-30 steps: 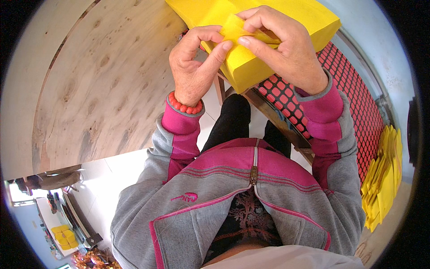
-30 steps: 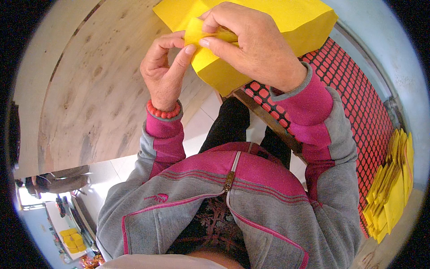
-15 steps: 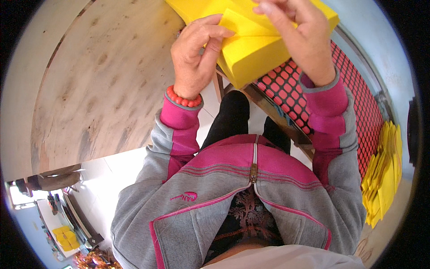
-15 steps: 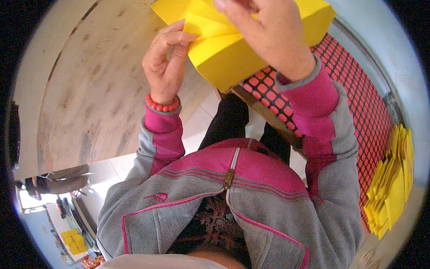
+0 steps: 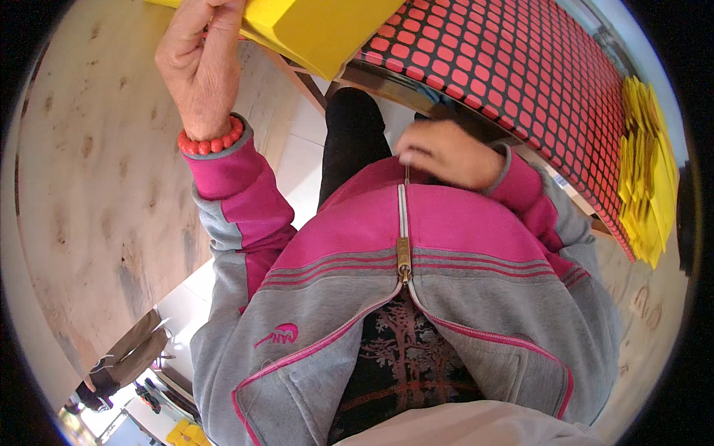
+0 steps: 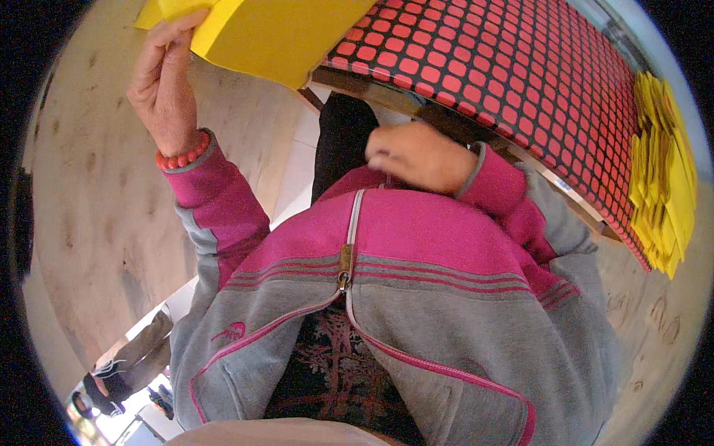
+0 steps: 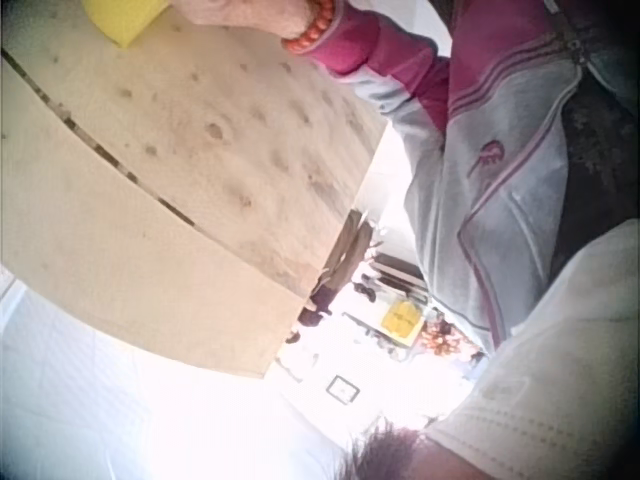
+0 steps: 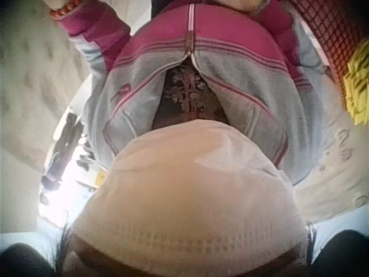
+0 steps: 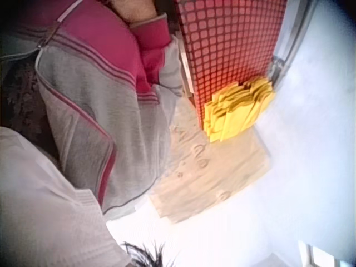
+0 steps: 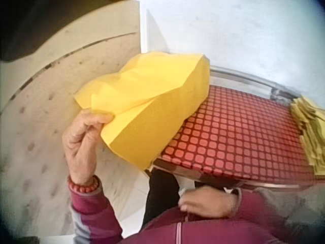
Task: The person folds yellow paper sheets by hand on a patterned table, repeatedly folding and pressing the creases. They stack the folded sheets to the side and continue folding additional sheets from a nearby pile.
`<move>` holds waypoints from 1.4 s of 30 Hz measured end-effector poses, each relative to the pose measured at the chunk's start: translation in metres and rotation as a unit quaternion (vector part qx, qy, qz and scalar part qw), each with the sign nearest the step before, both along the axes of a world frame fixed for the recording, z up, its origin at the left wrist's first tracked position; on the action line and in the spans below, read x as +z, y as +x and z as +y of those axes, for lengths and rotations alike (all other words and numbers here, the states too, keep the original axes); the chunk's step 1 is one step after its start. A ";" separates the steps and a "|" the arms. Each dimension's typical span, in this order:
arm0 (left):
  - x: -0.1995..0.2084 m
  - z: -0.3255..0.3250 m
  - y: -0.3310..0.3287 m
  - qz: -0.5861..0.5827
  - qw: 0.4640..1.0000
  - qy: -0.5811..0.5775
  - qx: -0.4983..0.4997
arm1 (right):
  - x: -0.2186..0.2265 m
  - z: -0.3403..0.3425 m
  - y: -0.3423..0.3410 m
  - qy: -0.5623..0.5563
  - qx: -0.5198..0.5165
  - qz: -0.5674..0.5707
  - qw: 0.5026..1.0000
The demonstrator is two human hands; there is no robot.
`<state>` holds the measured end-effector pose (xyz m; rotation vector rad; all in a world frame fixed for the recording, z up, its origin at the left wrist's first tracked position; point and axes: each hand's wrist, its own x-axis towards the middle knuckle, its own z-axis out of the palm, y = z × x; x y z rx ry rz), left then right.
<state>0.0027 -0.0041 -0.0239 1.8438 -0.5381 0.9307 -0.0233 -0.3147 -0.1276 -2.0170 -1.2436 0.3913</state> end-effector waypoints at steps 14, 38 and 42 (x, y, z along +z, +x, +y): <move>0.003 0.000 -0.004 0.039 0.999 -0.027 -0.010 | -0.149 -0.037 0.070 -0.118 -0.401 -0.367 0.831; 0.027 0.007 -0.015 0.083 0.993 0.036 -0.079 | 0.172 0.084 0.087 0.188 0.032 -0.388 0.902; 0.026 0.008 -0.014 0.085 0.993 0.030 -0.079 | 0.162 0.090 0.095 0.237 0.029 -0.333 0.912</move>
